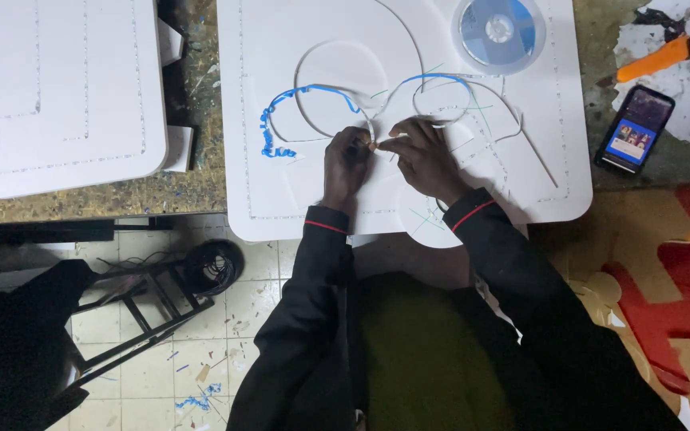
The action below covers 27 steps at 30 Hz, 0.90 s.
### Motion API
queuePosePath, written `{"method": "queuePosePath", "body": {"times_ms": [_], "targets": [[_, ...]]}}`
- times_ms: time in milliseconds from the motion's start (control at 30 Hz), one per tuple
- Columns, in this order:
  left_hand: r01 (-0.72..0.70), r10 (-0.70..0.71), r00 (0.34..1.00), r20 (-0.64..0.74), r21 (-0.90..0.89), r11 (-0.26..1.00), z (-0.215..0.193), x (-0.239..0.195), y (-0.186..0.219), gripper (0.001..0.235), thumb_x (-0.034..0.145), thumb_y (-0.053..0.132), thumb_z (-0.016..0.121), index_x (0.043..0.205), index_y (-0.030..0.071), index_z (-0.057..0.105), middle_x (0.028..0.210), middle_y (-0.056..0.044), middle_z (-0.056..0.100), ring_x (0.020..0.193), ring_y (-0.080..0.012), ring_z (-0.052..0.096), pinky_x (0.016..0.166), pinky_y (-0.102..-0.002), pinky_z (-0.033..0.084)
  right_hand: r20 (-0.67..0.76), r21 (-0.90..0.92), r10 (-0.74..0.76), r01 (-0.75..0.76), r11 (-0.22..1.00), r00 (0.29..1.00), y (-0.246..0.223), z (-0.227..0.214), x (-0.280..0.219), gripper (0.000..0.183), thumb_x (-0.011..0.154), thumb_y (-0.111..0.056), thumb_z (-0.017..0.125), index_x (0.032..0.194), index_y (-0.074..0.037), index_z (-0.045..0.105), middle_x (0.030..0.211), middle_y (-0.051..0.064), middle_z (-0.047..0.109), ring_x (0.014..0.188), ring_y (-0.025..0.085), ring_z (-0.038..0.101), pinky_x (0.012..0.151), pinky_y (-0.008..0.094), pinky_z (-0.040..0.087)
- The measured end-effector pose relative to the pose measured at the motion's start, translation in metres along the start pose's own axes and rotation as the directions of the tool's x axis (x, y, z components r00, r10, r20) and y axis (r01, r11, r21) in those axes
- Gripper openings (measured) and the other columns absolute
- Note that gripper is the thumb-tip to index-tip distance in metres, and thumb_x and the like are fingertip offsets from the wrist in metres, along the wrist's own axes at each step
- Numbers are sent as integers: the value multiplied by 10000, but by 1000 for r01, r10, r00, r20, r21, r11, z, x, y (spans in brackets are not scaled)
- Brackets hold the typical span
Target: Installing flexible LED light strips into pre-cut channels on a foam board sign component
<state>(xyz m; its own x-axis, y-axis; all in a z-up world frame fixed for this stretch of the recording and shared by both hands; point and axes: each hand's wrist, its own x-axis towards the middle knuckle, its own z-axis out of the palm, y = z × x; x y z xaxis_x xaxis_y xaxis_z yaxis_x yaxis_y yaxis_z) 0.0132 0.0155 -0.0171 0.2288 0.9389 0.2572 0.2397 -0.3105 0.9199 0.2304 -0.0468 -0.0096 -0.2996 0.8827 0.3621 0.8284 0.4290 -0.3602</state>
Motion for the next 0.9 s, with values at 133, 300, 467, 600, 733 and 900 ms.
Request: {"method": "queuePosePath", "body": {"times_ms": [133,300,467,600,733,900], "targets": [[33,-32,999,19,-14,999,5,2,-9,131,976,128,886,1001,185,771,873,-92,753,883,-370,761,881,-476,592,-35,36,13,-12,999,999,7,6,3,411,923,-23,724,1289,-200,784,1364,21,649,1345,293,587,1057,498,451],[81,-80,993,84,-8,997,3,4,-5,179,991,78,847,1070,174,718,936,-138,753,979,-437,768,951,-556,577,95,589,224,-236,773,970,-16,-35,17,377,1031,111,645,1368,-19,756,1357,217,722,1271,451,717,1014,499,625],[133,-117,980,160,-94,987,-6,7,15,545,1005,-55,744,1442,175,514,1002,-137,774,1002,-384,787,1010,-575,560,115,605,327,-327,726,938,-21,-22,36,318,1089,45,643,1380,-30,750,1259,216,783,1046,398,814,878,480,668],[145,-130,975,178,-72,987,-6,5,19,508,1047,46,747,1457,184,483,1031,-96,793,1056,-357,784,1035,-578,540,135,614,326,-338,714,936,-20,-6,55,387,1053,-33,779,1420,-137,715,1103,126,798,793,286,791,712,423,632],[186,-193,967,166,57,981,2,7,15,614,957,56,805,1449,179,460,1051,-117,813,1025,-394,764,964,-573,530,108,675,348,-326,662,931,-2,11,62,345,1007,-41,837,1339,-93,760,1035,112,775,875,215,739,762,398,602],[196,-204,978,35,161,967,14,7,15,482,896,153,874,1275,175,577,950,-32,762,1012,-348,740,950,-555,542,108,745,375,-324,583,921,10,22,64,300,979,-32,815,1270,-86,768,954,53,753,887,139,710,786,330,583]]}}
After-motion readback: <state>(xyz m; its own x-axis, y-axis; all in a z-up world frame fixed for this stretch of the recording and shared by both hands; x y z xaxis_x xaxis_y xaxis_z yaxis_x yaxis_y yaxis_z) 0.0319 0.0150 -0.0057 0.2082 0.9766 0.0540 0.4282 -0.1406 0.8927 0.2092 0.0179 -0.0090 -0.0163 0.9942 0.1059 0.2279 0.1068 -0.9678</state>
